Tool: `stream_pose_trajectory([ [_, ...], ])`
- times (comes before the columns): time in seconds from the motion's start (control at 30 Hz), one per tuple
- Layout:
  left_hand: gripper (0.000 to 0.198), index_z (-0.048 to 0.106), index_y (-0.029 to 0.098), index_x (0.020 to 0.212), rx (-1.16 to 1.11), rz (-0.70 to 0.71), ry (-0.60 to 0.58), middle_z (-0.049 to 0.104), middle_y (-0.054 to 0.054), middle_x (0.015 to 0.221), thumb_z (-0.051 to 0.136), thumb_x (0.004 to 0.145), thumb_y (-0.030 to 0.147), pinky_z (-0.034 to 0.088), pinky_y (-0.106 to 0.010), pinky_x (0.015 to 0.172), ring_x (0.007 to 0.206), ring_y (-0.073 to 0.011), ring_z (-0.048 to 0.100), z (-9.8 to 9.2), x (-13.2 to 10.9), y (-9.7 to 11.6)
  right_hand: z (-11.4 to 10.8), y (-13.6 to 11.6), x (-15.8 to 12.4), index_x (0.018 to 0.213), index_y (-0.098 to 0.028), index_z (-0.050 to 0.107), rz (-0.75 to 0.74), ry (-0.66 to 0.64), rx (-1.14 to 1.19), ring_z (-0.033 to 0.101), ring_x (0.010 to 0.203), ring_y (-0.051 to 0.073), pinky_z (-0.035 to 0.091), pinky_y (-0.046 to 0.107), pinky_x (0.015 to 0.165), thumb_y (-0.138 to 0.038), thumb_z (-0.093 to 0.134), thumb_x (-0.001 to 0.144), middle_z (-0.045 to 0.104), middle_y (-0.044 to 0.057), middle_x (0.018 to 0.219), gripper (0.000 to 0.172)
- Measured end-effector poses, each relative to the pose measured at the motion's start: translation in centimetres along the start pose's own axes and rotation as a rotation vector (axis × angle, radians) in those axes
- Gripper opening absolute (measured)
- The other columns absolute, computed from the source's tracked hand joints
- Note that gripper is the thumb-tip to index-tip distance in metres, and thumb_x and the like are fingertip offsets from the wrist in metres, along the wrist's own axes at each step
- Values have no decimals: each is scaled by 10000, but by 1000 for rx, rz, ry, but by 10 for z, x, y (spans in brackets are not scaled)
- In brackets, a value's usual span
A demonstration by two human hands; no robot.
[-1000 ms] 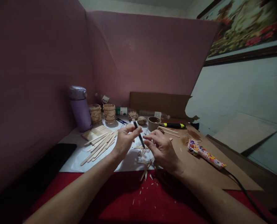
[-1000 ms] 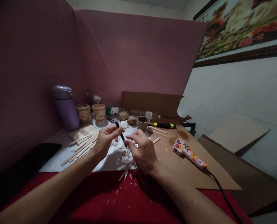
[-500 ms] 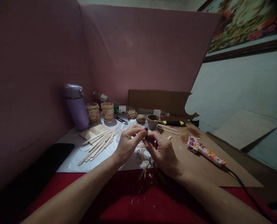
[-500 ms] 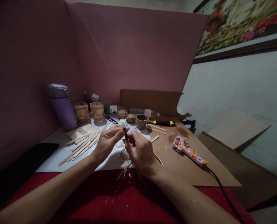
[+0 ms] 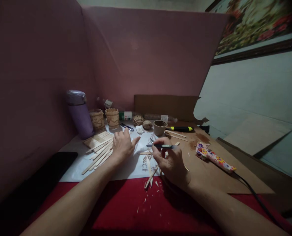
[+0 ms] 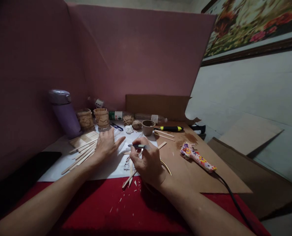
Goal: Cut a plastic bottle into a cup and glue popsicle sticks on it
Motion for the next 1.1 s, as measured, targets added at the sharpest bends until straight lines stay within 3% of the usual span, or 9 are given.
stream_pose_trajectory([
  [0.17,618,487,70,1368,81,12,4,641,-218,1178,487,938,514,389,-413,925,1123,-362,532,-2,-2,4,2,-3,-1,892,-190,590,-25,-16,33,586,612,132,451,248,539,-172,565,887,621,8,749,31],
  [0.33,557,535,64,1323,3,-17,51,644,-230,1189,543,914,442,403,-452,949,1132,-381,553,-7,0,-2,0,-5,-1,905,-193,596,-28,-12,31,585,610,129,464,248,535,-184,581,891,634,7,759,22],
  [0.43,567,536,83,1326,-288,-57,164,639,-225,1212,585,881,431,407,-464,983,1170,-375,561,-20,0,-8,-5,-7,-2,916,-196,598,-42,32,51,558,567,111,470,243,524,-179,592,888,636,-2,761,33],
  [0.53,548,582,133,1229,-889,-95,192,655,-172,1173,674,802,463,464,-418,931,1083,-317,619,-20,-2,-12,-14,-8,-2,935,-210,587,-55,112,107,544,537,99,485,234,519,-177,597,891,621,-27,727,55],
  [0.63,475,597,160,1064,-1511,-206,-26,661,-96,994,766,698,412,538,-377,749,820,-234,665,1,-7,1,-23,-7,-4,966,-216,587,-57,182,173,606,616,114,527,248,585,-173,604,890,637,-21,769,90],
  [0.73,375,579,161,928,-1845,-329,-267,631,-44,846,785,645,296,579,-392,715,712,-200,663,16,-20,22,-28,-2,-4,971,-219,600,-13,213,219,644,680,126,543,259,624,-171,633,880,659,-14,808,109],
  [0.87,294,600,138,871,-1999,-362,-447,649,-55,798,755,634,215,593,-412,780,754,-214,677,19,-31,39,-31,2,-4,956,-220,607,24,237,222,646,653,113,534,231,588,-163,662,863,667,-26,795,123],
  [1.1,301,630,116,947,-2061,-326,-592,718,-116,892,707,665,189,585,-343,750,825,-229,703,23,-36,50,-36,-4,0,934,-220,595,-18,270,213,636,632,98,529,218,579,-174,625,884,653,-37,776,75],
])
Point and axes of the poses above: each hand's wrist, its own x-axis towards the middle knuckle, its own z-axis out of the palm, y = z × x, the point moved 10 cm from there along x, towards the middle knuckle
